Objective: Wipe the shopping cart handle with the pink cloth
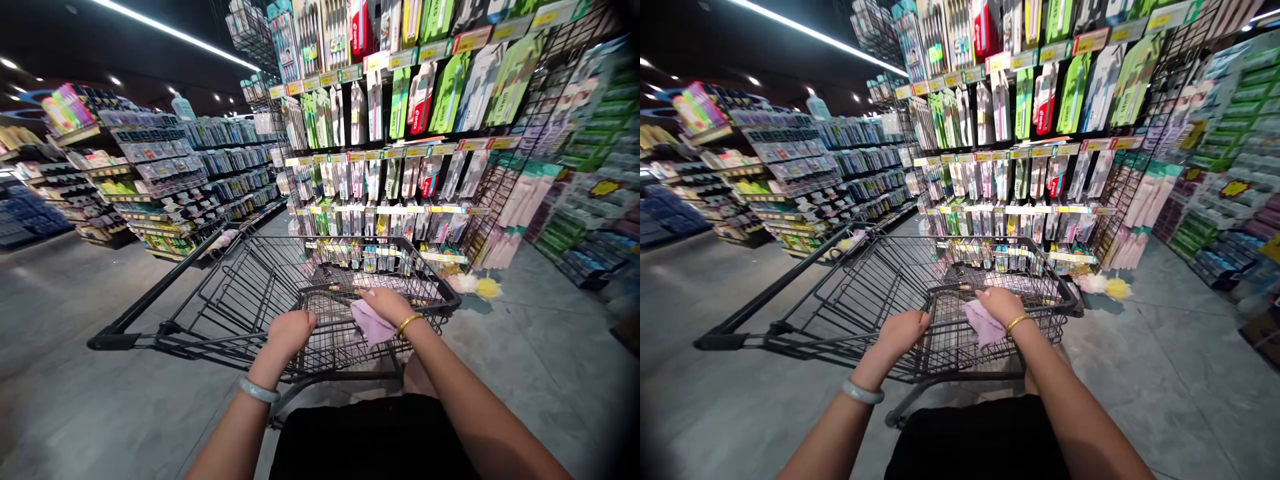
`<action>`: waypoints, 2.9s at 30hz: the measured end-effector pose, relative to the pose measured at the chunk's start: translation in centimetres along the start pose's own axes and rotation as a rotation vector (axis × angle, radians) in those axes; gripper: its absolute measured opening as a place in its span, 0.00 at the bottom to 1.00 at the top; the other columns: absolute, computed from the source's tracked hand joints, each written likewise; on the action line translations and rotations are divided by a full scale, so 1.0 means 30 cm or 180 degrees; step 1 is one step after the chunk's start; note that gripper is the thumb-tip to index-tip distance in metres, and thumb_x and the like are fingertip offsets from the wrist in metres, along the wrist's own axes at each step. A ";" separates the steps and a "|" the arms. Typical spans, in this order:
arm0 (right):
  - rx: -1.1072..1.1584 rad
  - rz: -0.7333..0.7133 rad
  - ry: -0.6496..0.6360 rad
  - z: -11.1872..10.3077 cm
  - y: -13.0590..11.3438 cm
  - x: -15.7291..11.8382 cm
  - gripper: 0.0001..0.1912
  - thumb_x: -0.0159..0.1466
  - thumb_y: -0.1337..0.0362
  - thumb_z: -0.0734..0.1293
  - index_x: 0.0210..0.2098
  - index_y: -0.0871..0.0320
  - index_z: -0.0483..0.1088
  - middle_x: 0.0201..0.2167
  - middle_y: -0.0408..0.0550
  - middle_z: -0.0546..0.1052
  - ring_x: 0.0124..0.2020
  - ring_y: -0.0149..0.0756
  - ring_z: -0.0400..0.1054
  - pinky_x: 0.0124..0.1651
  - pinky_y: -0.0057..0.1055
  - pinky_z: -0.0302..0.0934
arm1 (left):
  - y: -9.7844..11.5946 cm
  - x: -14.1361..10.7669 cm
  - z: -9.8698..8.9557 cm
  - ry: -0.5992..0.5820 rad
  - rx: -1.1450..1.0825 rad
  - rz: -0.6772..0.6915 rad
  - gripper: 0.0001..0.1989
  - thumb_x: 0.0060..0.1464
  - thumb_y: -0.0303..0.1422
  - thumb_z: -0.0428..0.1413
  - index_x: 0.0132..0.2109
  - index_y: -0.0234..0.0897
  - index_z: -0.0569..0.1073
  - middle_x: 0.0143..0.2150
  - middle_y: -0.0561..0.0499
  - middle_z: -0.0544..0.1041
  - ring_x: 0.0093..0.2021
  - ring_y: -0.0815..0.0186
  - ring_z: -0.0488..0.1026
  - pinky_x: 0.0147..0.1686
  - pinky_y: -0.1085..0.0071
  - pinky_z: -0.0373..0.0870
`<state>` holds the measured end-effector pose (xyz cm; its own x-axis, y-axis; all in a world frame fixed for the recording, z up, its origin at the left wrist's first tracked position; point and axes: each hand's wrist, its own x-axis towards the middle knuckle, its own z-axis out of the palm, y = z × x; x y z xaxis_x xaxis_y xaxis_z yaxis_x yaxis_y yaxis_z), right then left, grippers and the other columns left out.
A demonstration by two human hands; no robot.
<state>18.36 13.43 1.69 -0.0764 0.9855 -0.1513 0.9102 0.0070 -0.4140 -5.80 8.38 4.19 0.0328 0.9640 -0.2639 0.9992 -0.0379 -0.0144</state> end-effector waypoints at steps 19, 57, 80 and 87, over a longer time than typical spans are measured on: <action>-0.0204 0.0035 0.0436 0.023 -0.041 0.008 0.27 0.70 0.47 0.52 0.41 0.57 0.74 0.39 0.53 0.80 0.38 0.39 0.73 0.36 0.30 0.56 | 0.178 0.143 0.045 0.0156 -0.0462 0.0717 0.22 0.63 0.41 0.39 0.49 0.40 0.75 0.48 0.43 0.80 0.48 0.55 0.78 0.45 0.62 0.72; -0.0129 -0.1001 0.1115 0.096 0.159 -0.108 0.13 0.71 0.55 0.59 0.45 0.54 0.71 0.42 0.49 0.76 0.43 0.40 0.68 0.44 0.33 0.56 | 0.159 0.086 0.051 0.0596 -0.0249 0.0666 0.25 0.65 0.43 0.36 0.43 0.40 0.77 0.39 0.44 0.82 0.41 0.53 0.79 0.40 0.60 0.72; 0.0030 -0.0944 0.2842 0.213 0.304 -0.123 0.13 0.69 0.65 0.59 0.51 0.58 0.68 0.50 0.53 0.73 0.55 0.43 0.60 0.67 0.51 0.46 | 0.111 0.126 -0.004 -0.0027 -0.0651 0.0470 0.27 0.63 0.50 0.37 0.40 0.41 0.76 0.36 0.46 0.82 0.40 0.56 0.78 0.36 0.66 0.67; -0.0264 -0.1080 0.2426 0.132 0.371 -0.203 0.16 0.66 0.70 0.60 0.52 0.56 0.69 0.47 0.51 0.74 0.52 0.42 0.63 0.65 0.50 0.51 | -0.030 0.120 0.000 -0.0022 -0.0446 0.0426 0.26 0.63 0.49 0.39 0.42 0.42 0.77 0.43 0.47 0.81 0.45 0.55 0.77 0.35 0.68 0.65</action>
<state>27.34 6.84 -5.55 -0.0826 0.7721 0.6301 0.9167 0.3069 -0.2559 -6.58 11.88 3.26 0.1661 0.9509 -0.2610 0.9794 -0.1284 0.1556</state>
